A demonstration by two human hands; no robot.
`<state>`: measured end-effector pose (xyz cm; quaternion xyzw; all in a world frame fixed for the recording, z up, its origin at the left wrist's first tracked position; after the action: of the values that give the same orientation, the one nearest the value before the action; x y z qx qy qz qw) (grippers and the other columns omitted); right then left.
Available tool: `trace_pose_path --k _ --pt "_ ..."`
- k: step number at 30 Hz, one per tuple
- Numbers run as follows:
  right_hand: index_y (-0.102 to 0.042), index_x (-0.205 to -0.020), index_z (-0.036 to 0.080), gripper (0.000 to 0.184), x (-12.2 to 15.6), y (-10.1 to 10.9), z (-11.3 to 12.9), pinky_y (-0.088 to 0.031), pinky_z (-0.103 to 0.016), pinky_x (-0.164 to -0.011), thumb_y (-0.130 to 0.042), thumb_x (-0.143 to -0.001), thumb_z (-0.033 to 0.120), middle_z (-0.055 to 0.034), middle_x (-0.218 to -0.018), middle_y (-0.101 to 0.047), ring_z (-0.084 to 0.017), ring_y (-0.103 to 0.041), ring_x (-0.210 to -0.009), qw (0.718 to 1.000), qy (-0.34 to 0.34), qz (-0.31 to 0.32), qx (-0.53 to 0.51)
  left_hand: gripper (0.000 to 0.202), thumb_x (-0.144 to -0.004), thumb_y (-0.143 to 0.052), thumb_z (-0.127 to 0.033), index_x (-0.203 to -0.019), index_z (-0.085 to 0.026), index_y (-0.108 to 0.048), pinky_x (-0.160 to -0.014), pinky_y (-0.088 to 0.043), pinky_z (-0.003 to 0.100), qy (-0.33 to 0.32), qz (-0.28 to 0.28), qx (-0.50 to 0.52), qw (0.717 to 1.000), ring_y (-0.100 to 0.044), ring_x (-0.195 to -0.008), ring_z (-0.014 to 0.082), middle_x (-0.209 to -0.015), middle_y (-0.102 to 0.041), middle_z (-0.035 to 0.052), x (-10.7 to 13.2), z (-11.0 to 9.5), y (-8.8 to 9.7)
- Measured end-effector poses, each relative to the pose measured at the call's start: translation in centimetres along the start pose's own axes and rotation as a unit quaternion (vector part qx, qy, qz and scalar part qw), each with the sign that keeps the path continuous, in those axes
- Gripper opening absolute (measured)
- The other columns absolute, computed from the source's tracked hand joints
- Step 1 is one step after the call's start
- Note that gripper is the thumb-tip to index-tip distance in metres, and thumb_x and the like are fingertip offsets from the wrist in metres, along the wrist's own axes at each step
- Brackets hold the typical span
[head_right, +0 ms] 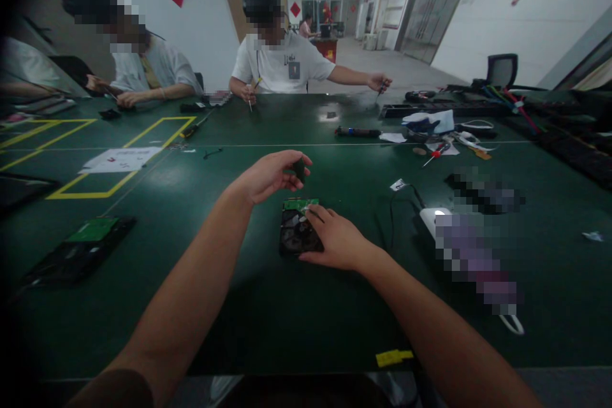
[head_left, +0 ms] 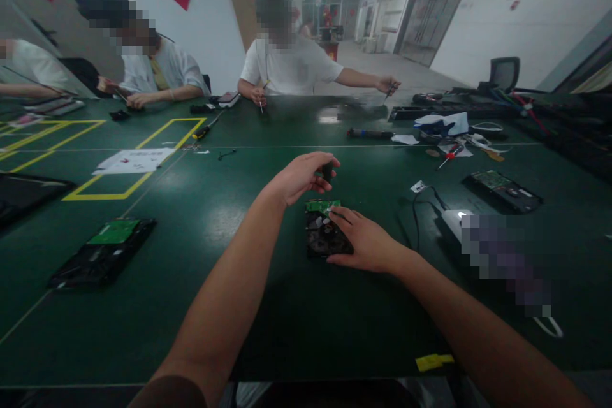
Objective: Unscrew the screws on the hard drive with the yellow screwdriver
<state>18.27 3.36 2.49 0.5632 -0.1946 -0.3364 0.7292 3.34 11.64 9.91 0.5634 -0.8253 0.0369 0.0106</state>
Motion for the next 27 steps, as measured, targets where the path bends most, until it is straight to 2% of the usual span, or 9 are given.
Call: trace_pose_path --k 6,10,13,17,21,25,27 --pt "-0.04 -0.155 0.015 0.096 0.0 0.0 -0.1 -0.04 -0.057 -0.116 -0.068 -0.082 0.07 -0.0202 -0.162 -0.037 -0.041 -0.045 -0.141 1.0 -0.002 -0.005 -0.004 0.03 -0.097 -0.055 -0.041 -0.102 -0.019 -0.073 -0.059 -0.045 0.026 -0.008 -0.031 -0.058 0.998 -0.061 -0.064 0.0126 -0.097 -0.071 0.0096 -0.1 -0.3 0.4" --pt "-0.039 -0.155 0.015 0.096 0.0 -0.1 -0.2 -0.041 -0.057 -0.115 -0.066 -0.082 0.071 -0.0197 -0.162 -0.036 -0.041 -0.045 -0.141 1.0 0.0 -0.004 -0.002 0.031 -0.095 -0.057 -0.042 -0.099 -0.018 -0.076 -0.059 -0.043 0.024 -0.031 -0.065 -0.117 0.99 -0.061 -0.074 0.0147 -0.098 -0.073 0.0101 -0.3 -0.5 1.1" --pt "-0.039 -0.156 0.016 0.095 0.0 -0.1 -0.2 -0.041 -0.058 -0.115 -0.067 -0.082 0.07 -0.0194 -0.162 -0.036 -0.041 -0.045 -0.142 1.0 0.001 -0.005 -0.002 0.028 -0.093 -0.059 -0.04 -0.097 -0.017 -0.076 -0.061 -0.044 0.024 -0.04 -0.054 -0.095 0.993 -0.064 -0.083 0.0166 -0.098 -0.072 0.0094 -0.4 -0.5 1.1" --pt "-0.04 -0.155 0.015 0.095 0.0 0.1 -0.1 -0.041 -0.056 -0.116 -0.067 -0.082 0.069 -0.0192 -0.162 -0.037 -0.04 -0.046 -0.141 1.0 -0.001 -0.005 0.0 0.02 -0.089 -0.067 -0.037 -0.093 -0.018 -0.07 -0.061 -0.047 0.024 -0.049 -0.035 -0.053 0.997 -0.063 -0.079 0.0157 -0.092 -0.069 0.0067 -0.4 -0.5 0.9" --pt "-0.039 -0.155 0.014 0.096 0.0 0.1 -0.1 -0.042 -0.056 -0.115 -0.067 -0.082 0.07 -0.0198 -0.162 -0.036 -0.04 -0.046 -0.14 1.0 -0.004 -0.001 0.0 0.017 -0.088 -0.069 -0.035 -0.088 -0.018 -0.065 -0.062 -0.049 0.025 -0.051 -0.048 -0.047 0.996 -0.062 -0.076 0.0152 -0.086 -0.066 0.005 -0.4 -0.5 1.0" --pt "-0.038 -0.156 0.016 0.097 0.0 -0.1 -0.1 -0.041 -0.057 -0.115 -0.067 -0.082 0.07 -0.0195 -0.162 -0.036 -0.041 -0.045 -0.141 1.0 -0.002 -0.006 -0.004 0.012 -0.088 -0.066 -0.03 -0.088 -0.019 -0.064 -0.061 -0.051 0.025 -0.055 -0.066 -0.03 0.996 -0.063 -0.079 0.016 -0.09 -0.067 0.0061 -0.3 -0.7 1.1" --pt "-0.037 -0.156 0.017 0.096 0.0 -0.1 -0.1 -0.04 -0.057 -0.116 -0.067 -0.082 0.07 -0.019 -0.162 -0.037 -0.04 -0.045 -0.141 1.0 0.001 -0.009 -0.005 0.011 -0.089 -0.063 -0.029 -0.09 -0.018 -0.065 -0.061 -0.051 0.025 -0.056 -0.053 -0.011 0.997 -0.065 -0.08 0.0162 -0.093 -0.068 0.0068 -0.2 -0.7 0.8"
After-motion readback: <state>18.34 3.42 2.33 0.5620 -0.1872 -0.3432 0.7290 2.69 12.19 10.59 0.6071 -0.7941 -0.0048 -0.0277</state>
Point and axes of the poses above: each hand's wrist, its own x-axis away from the middle knuckle, its own y-axis out of the back of the hand, z = x × y, the point moved 6 cm from there along -x, towards the middle knuckle
